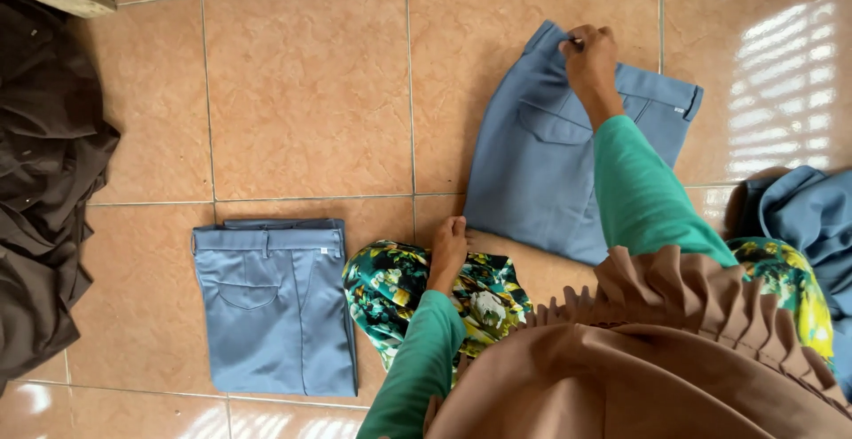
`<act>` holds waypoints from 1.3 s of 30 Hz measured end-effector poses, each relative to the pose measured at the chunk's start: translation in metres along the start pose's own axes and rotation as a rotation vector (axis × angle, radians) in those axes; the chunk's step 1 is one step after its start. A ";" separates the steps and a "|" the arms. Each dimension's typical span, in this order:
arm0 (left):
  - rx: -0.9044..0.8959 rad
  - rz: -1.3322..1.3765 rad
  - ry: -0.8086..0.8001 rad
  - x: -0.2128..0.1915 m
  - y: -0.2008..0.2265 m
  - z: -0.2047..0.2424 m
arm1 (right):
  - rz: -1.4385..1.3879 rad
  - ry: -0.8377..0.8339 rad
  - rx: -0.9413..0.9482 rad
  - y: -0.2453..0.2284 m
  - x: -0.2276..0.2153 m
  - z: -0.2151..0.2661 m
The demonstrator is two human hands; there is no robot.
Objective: Folding trousers into neat squares on the floor
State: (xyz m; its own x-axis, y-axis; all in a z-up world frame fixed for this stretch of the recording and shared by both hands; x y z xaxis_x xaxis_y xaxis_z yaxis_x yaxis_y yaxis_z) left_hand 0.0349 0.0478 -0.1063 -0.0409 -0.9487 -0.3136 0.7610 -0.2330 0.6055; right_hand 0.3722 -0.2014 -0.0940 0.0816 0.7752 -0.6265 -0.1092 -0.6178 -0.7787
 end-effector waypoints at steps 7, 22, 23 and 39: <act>0.019 0.395 0.071 0.010 -0.021 -0.015 | 0.010 -0.148 -0.048 0.018 -0.052 0.056; -0.125 0.940 -0.122 0.180 -0.040 0.012 | -0.520 -0.014 0.619 0.162 -0.098 0.317; -0.146 0.941 -0.089 0.183 -0.032 0.016 | -0.627 -0.035 0.665 0.162 -0.089 0.321; -0.062 1.070 -0.070 0.060 -0.004 0.085 | -1.211 -0.214 0.828 0.108 -0.072 0.284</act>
State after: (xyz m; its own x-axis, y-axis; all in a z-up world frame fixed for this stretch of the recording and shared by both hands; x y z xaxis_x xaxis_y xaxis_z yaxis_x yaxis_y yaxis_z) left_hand -0.0254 -0.0263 -0.0653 0.6305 -0.6644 0.4013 0.4551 0.7353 0.5023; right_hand 0.0728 -0.2859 -0.1230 0.3968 0.8012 0.4479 -0.6092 0.5949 -0.5244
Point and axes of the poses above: each hand's wrist, its own z-axis away from the middle knuckle, its own x-axis out of the palm, y = z × x, the point moved 4 cm from there along -z, towards the middle knuckle
